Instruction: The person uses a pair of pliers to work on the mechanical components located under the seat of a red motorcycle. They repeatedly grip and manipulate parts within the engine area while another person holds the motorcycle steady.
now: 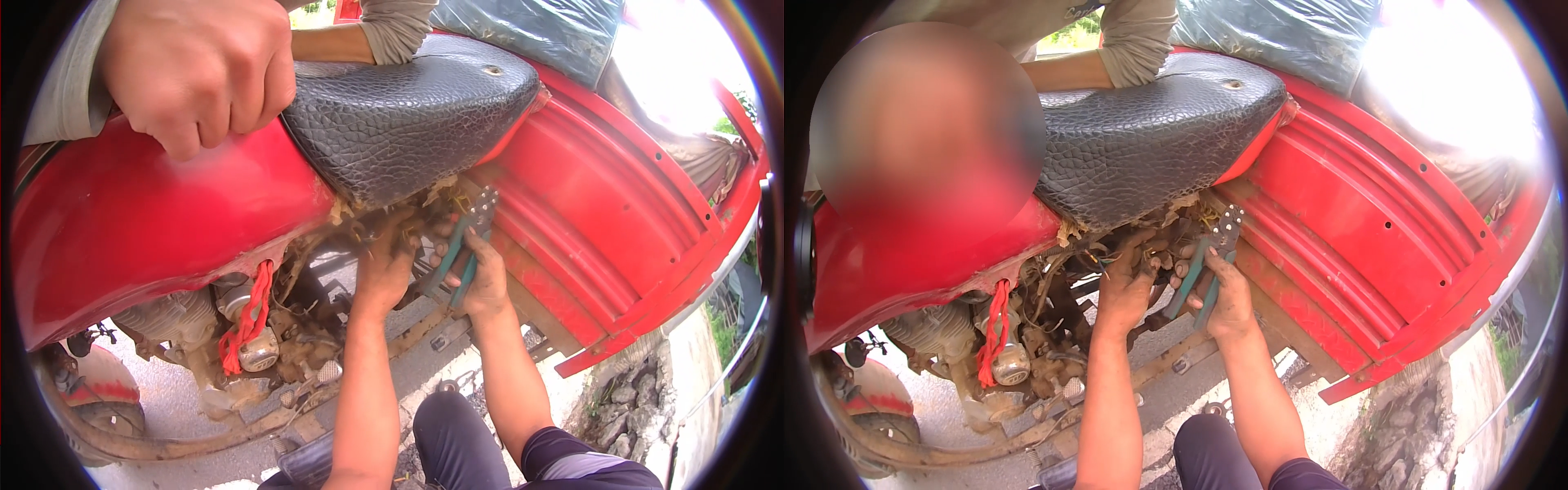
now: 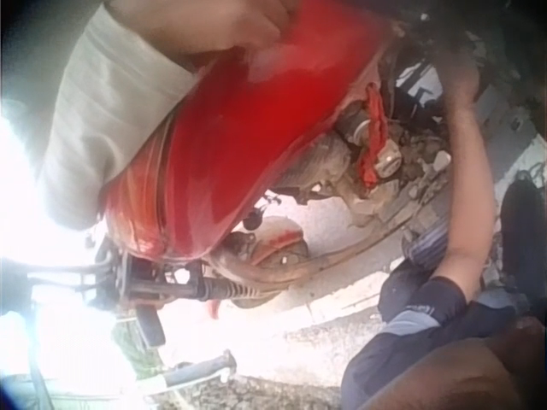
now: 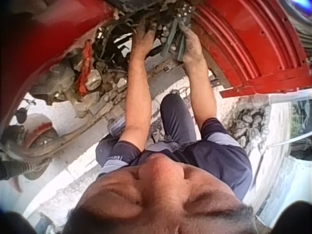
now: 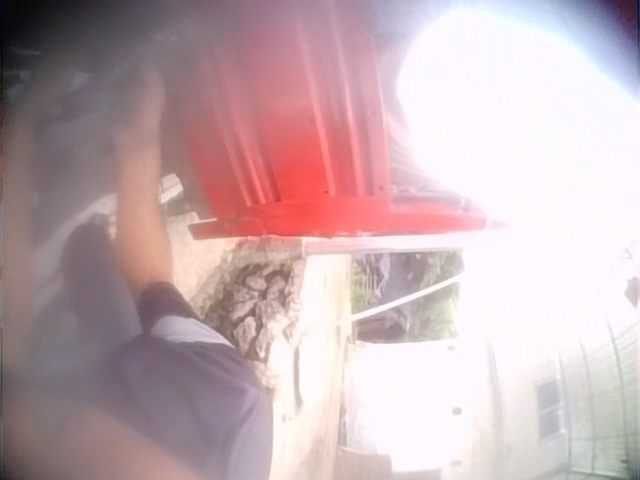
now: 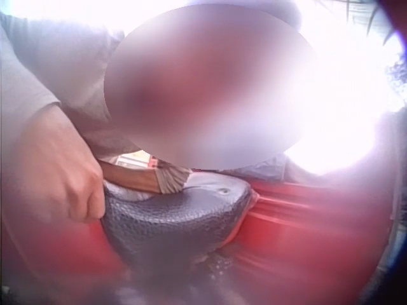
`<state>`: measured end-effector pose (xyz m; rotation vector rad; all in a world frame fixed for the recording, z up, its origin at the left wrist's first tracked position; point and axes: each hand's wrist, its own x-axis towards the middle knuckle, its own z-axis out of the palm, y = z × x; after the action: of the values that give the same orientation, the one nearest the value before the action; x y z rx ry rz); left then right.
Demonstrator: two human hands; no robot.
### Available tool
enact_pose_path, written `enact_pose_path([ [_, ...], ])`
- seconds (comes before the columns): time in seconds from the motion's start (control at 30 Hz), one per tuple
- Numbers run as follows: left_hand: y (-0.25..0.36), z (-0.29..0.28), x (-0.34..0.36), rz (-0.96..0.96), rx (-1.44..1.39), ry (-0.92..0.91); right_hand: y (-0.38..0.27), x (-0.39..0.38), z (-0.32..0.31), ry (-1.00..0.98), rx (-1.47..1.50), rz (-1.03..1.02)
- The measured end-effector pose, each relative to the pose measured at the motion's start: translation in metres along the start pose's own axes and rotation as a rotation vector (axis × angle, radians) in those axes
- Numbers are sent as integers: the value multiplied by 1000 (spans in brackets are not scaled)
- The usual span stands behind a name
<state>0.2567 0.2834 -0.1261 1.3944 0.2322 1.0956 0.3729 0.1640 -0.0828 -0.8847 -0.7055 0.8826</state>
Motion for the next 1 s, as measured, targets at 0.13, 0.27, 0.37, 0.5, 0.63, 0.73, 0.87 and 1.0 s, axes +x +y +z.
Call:
enact_pose_path([
  [0.13,0,0,-3,91,6,35,-15,-20,22,3,-59,78],
  [0.27,8,-3,-8,48,-31,53,-41,-39,34,-2,-70,133],
  [0.37,-10,-4,-10,56,-65,111,-37,-62,49,-203,182,-21],
  [0.5,-21,-3,-1,8,-138,99,-13,-111,46,-106,-53,246],
  [0.63,-18,0,4,-35,-349,140,-27,-86,43,-44,-371,243],
  [0.73,-25,5,11,51,-315,164,-43,-54,31,-154,-418,253],
  [0.87,-18,13,15,187,-154,223,-28,-29,16,-70,-502,290],
  [1.0,-5,11,11,84,-149,185,-4,-14,-7,-90,-522,300],
])
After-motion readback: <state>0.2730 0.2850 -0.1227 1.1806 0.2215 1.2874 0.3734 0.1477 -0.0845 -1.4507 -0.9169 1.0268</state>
